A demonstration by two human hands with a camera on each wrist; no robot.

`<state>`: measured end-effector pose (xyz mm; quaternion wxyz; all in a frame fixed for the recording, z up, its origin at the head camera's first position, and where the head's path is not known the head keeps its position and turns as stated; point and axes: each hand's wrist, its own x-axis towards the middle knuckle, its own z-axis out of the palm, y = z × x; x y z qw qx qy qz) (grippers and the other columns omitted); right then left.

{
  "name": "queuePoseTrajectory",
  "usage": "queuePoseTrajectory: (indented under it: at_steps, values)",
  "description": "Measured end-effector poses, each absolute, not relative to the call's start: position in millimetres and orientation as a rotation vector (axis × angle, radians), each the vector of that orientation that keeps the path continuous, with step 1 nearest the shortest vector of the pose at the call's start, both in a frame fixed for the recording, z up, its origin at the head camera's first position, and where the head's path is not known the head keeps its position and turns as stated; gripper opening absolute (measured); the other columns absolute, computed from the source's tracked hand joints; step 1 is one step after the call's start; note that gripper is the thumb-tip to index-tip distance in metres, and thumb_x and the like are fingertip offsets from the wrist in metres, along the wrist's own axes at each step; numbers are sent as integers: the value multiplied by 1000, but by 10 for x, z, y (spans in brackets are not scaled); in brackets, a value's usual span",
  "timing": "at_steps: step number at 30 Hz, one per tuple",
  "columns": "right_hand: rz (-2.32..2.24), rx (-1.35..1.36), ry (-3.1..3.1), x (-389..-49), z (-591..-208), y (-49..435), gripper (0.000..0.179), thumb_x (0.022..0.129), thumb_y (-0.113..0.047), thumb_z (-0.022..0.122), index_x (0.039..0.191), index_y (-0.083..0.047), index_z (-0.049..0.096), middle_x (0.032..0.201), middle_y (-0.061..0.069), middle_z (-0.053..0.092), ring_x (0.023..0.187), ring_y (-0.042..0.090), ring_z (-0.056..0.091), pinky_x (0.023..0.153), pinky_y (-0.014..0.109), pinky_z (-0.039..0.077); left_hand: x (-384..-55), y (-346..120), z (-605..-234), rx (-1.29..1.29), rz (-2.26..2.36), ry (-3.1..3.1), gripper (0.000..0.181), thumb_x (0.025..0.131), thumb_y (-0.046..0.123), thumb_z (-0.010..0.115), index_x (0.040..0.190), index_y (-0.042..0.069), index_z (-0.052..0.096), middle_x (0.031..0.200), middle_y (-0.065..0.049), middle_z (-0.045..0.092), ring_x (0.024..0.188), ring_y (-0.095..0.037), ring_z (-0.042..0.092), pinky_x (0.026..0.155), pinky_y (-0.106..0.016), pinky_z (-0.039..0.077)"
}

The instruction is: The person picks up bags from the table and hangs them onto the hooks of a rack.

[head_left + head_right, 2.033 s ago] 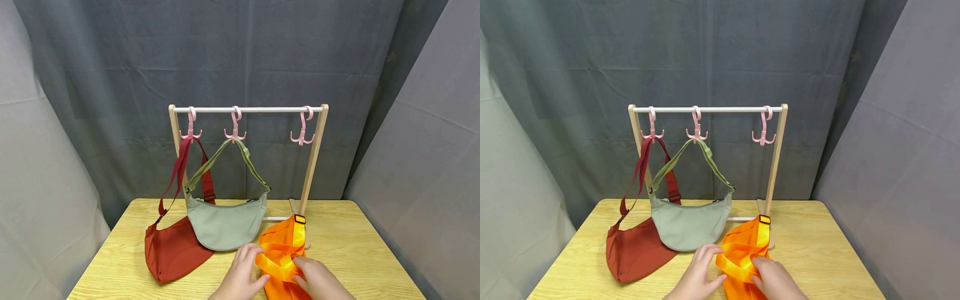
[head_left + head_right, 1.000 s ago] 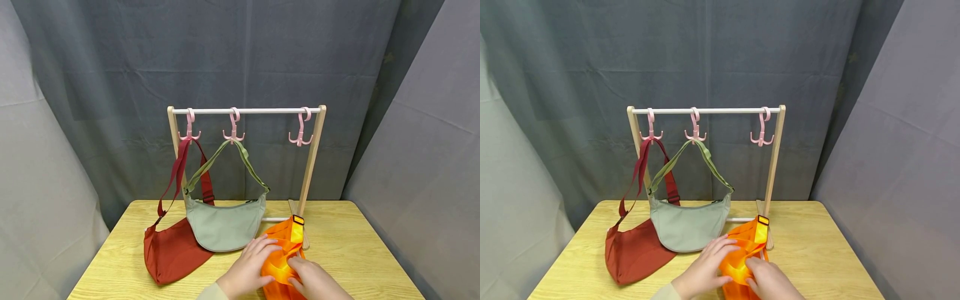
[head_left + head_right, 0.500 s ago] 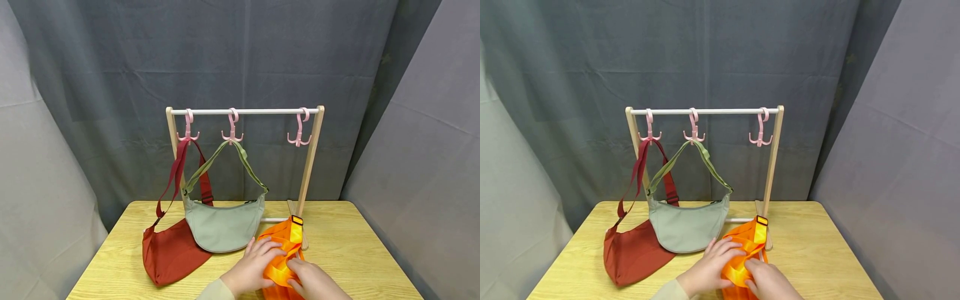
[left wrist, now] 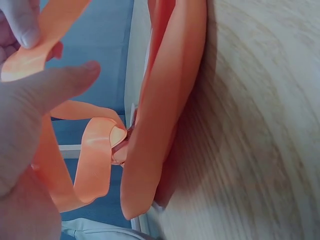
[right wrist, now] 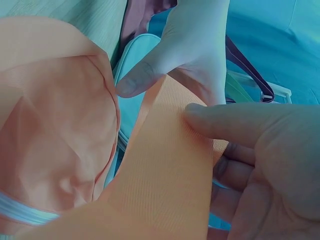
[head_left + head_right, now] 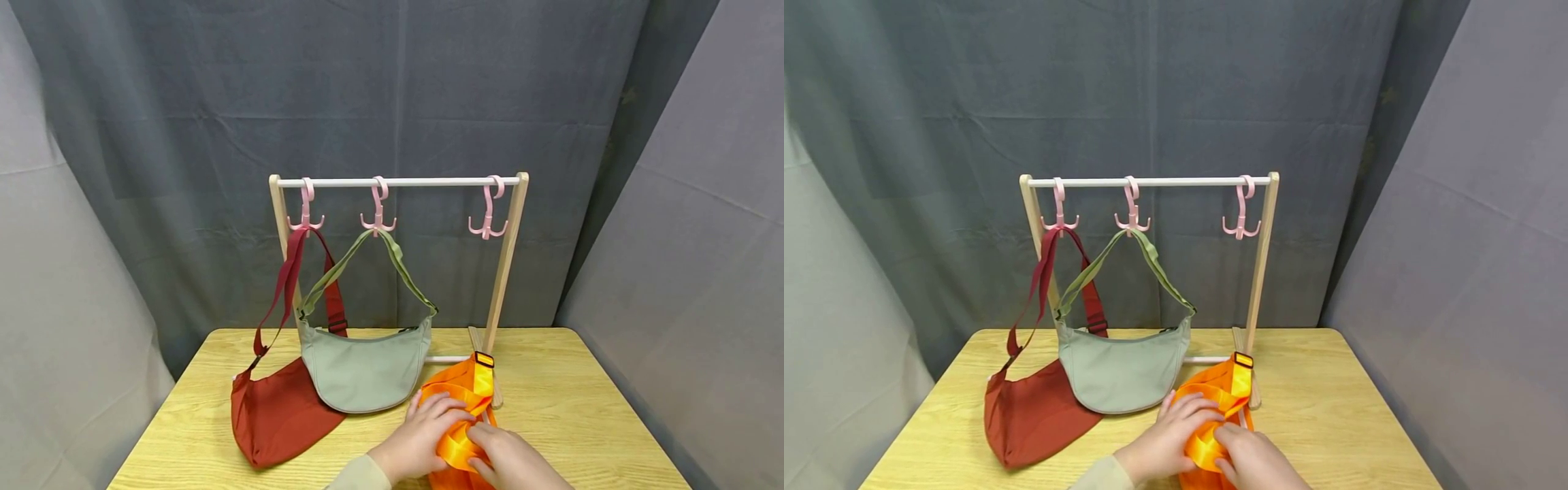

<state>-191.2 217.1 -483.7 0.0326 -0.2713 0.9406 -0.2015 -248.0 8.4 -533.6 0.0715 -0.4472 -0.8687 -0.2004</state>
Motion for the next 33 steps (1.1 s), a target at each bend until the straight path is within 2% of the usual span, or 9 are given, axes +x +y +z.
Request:
queuePoseTrajectory:
  at_steps: [10, 17, 20, 27, 33]
  values:
    - [-623, -825, 2892, -1892, -4826, 2181, 21, 90, -22, 80, 93, -19, 60, 84, -14, 51, 71, 0, 44, 65, 24, 42, -2501, 132, -5388, -1350, -588, -2554, 78, 70, 15, 89, 138, 31, 55, 150, 10, 49, 146, -21, 40, 115, -69, 25]
    - [-632, -663, 2904, -1889, -4808, 2182, 32, 85, -34, 84, 103, -16, 66, 91, -13, 60, 75, 3, 50, 72, 28, 52, -2530, 136, -5418, -1322, -550, -2452, 56, 74, 16, 84, 124, 26, 61, 141, 10, 57, 143, -20, 45, 117, -51, 34]
    - [-633, -619, 2900, -1885, -4799, 2179, 38, 83, -38, 85, 107, -16, 66, 94, -13, 62, 77, 4, 52, 74, 30, 53, -2534, 130, -5417, -1326, -537, -2430, 54, 74, 15, 83, 123, 25, 62, 137, 10, 59, 142, -20, 47, 117, -48, 36]
    - [-575, -647, 2975, -1858, -4816, 2185, 49, 77, -43, 89, 108, -14, 63, 92, -11, 61, 76, 5, 52, 71, 30, 52, -2524, 112, -5377, -1325, -555, -2418, 52, 75, 15, 82, 123, 22, 62, 130, 10, 63, 141, -17, 49, 119, -45, 38]
    - [-576, -652, 3015, -1828, -4830, 2192, 55, 72, -41, 92, 109, -16, 60, 89, -12, 55, 76, 5, 49, 68, 28, 48, -2526, 95, -5344, -1327, -555, -2388, 52, 75, 15, 83, 121, 22, 61, 125, 9, 64, 138, -16, 52, 119, -37, 39]
